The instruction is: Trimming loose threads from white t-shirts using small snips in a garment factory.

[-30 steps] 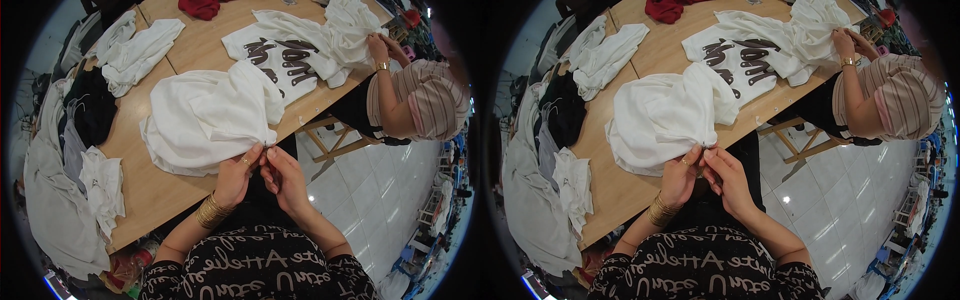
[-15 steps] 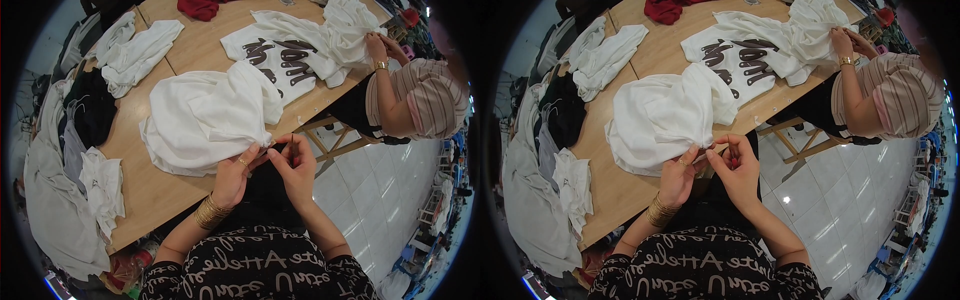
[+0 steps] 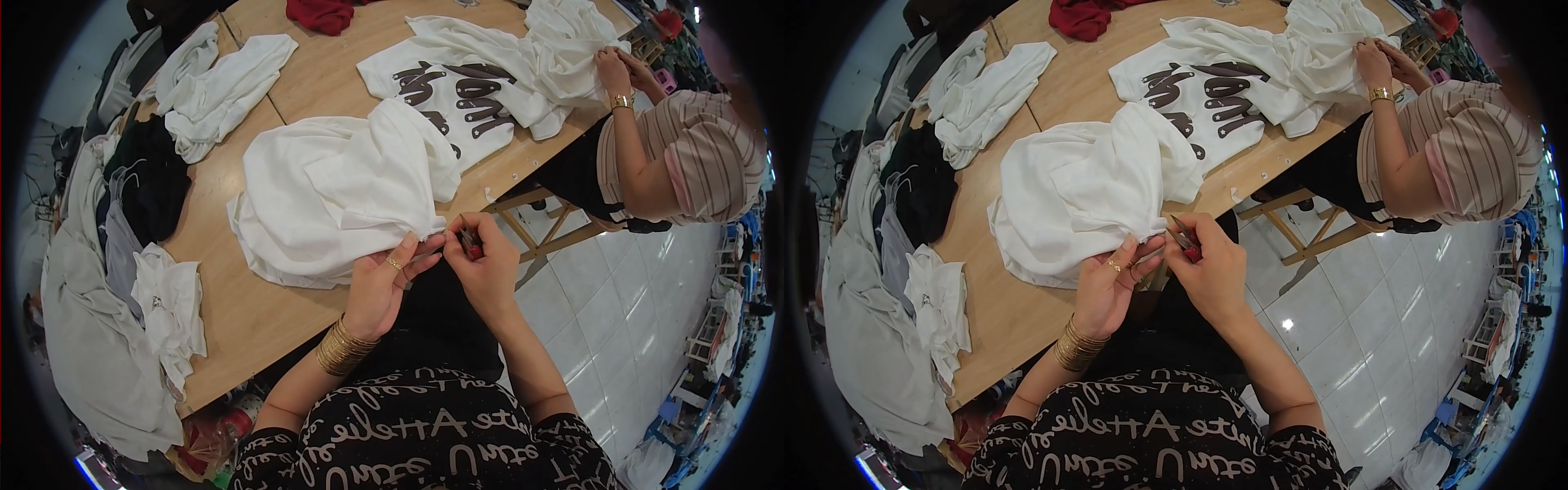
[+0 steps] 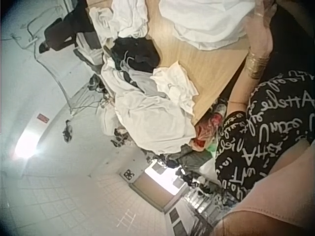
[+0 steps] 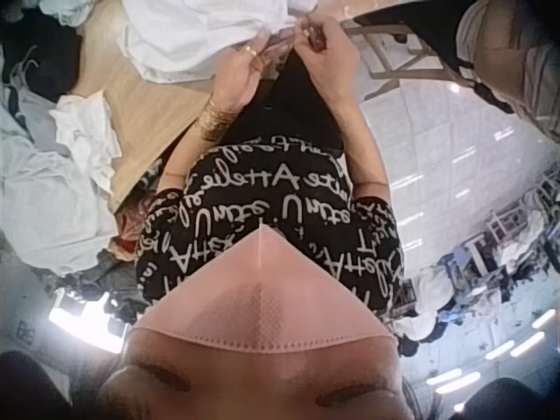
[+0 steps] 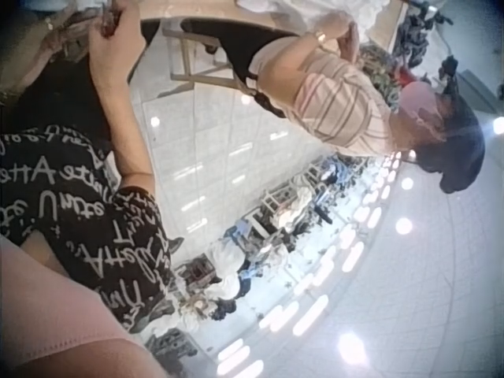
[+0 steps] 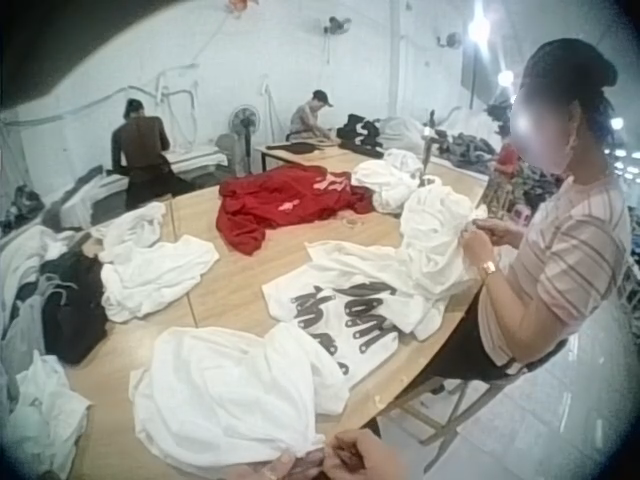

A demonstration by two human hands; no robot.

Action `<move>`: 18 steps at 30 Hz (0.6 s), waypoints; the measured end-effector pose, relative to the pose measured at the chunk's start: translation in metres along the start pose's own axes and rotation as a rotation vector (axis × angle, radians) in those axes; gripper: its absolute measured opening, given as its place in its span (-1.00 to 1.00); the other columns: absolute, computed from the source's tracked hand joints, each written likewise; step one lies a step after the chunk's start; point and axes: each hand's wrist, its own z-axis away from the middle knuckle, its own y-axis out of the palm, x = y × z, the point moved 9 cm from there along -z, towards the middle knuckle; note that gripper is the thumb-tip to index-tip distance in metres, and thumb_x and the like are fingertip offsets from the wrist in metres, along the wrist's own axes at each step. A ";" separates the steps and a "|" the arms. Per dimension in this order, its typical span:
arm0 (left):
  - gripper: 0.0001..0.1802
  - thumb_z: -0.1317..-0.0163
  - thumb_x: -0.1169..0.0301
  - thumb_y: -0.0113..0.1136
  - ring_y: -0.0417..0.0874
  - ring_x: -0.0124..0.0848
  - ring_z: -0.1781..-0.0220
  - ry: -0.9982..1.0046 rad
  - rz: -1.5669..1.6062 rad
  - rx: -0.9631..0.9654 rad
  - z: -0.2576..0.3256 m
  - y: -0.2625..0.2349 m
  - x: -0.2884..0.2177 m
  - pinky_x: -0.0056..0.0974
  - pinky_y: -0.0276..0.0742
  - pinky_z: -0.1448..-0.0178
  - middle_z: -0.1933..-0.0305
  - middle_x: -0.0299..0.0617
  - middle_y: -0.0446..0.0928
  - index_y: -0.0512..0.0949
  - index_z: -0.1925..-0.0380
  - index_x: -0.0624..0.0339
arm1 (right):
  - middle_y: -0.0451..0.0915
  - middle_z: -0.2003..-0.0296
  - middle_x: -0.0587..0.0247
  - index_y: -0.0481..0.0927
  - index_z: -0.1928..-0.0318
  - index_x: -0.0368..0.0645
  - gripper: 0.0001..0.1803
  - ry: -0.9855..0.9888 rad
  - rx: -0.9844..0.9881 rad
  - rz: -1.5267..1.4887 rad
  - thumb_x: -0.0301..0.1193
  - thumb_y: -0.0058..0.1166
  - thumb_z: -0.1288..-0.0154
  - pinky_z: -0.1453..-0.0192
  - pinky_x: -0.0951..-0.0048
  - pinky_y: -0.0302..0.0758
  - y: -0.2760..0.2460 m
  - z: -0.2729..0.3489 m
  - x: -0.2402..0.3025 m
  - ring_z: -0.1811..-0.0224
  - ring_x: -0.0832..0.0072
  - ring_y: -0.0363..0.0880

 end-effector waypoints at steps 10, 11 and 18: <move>-0.65 -0.32 0.41 -0.15 0.43 -0.29 -0.12 0.037 -0.028 0.061 0.000 0.004 0.003 -0.33 0.37 -0.15 -0.07 0.00 0.41 0.30 -0.04 0.41 | 0.24 0.63 0.46 0.38 0.26 -0.18 -0.64 0.623 0.521 -0.878 -0.16 -0.36 -0.38 0.67 0.73 -0.04 0.039 0.038 0.002 0.70 0.77 0.02; -0.65 -0.32 0.41 -0.15 0.43 -0.29 -0.12 0.035 -0.028 0.061 -0.001 0.004 0.003 -0.33 0.37 -0.15 -0.07 0.00 0.41 0.30 -0.04 0.41 | 0.23 0.65 0.46 0.37 0.33 -0.18 -0.66 0.697 0.527 -0.939 -0.19 -0.35 -0.39 0.69 0.72 -0.07 0.046 0.043 -0.001 0.74 0.76 -0.02; -0.66 -0.32 0.41 -0.14 0.47 -0.29 -0.06 0.062 -0.048 0.045 -0.001 0.004 0.001 -0.36 0.41 0.10 -0.02 0.09 0.43 0.32 0.00 0.43 | 0.21 0.70 0.46 0.37 0.35 -0.18 -0.67 0.768 0.525 -0.962 -0.20 -0.32 -0.38 0.72 0.71 -0.10 0.052 0.047 -0.011 0.77 0.76 -0.05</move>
